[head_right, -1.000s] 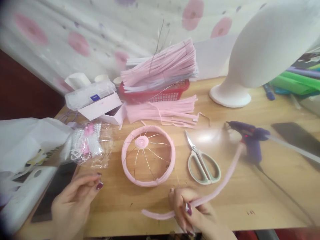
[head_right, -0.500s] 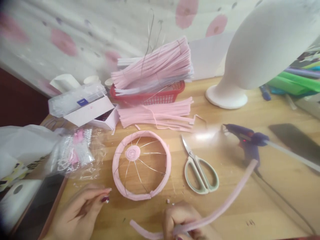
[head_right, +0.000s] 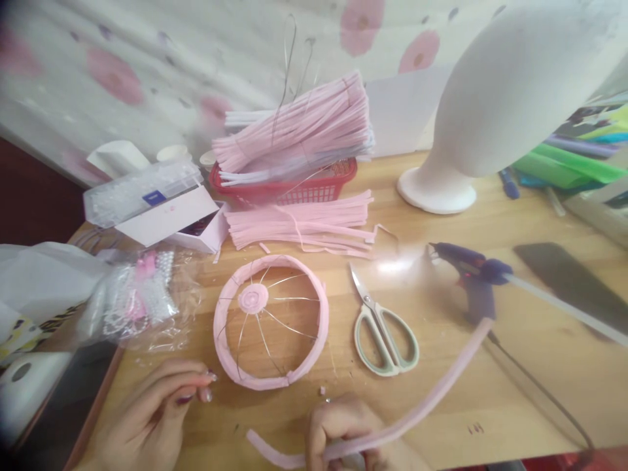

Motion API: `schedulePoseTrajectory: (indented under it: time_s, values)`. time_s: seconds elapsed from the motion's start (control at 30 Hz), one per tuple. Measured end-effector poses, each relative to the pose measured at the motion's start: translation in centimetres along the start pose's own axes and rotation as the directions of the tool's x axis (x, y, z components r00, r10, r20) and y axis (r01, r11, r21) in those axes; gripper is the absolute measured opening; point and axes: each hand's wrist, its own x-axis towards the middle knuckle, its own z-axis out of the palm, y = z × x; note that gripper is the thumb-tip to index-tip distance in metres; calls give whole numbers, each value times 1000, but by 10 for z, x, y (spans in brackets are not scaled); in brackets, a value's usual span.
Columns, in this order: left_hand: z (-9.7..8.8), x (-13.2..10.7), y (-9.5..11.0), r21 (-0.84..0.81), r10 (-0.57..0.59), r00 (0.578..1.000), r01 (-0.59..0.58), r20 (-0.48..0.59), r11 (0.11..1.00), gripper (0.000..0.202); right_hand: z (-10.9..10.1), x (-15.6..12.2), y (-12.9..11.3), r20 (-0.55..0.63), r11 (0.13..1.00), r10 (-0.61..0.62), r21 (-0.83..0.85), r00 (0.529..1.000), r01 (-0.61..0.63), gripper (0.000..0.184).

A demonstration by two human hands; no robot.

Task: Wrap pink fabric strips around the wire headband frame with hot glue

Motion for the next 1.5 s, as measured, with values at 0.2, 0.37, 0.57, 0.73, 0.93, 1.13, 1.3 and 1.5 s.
schedulePoseTrajectory:
  time_s: [0.2, 0.37, 0.57, 0.73, 0.93, 1.13, 1.3, 1.5]
  values:
    - [-1, -3, -5, -234, -92, 989, 117, 113, 965, 42, 3, 11, -9, 97, 994, -52, 98, 994, 42, 60]
    - [3, -9, 3, -294, -126, 988, 147, 88, 944, 46, 6, 13, -10, 106, 981, -110, 173, 988, 91, 58]
    - [24, -21, 40, -467, -574, 795, 590, 196, 659, 38, 3, 11, -2, 46, 979, -184, 100, 982, 179, 51]
    - [33, -30, 46, -585, -627, 671, 710, 394, 392, 32, 5, 16, 3, 41, 934, -296, 221, 954, 280, 50]
    - [33, -26, 39, -734, -620, 747, 558, 239, 388, 33, 9, 15, -4, -53, 857, -457, 239, 888, 456, 44]
    - [33, -27, 28, -517, -465, 885, 387, -25, 764, 24, 1, 26, -49, -407, 723, -676, -527, 614, 446, 30]
    - [34, -29, 10, -13, -39, 984, 37, -177, 999, 18, -9, 67, -73, -128, 275, -767, -951, 629, 141, 13]
    - [35, -26, -1, 60, 99, 994, -95, -54, 994, 24, -13, 94, -75, 92, -60, -739, -996, 668, 71, 19]
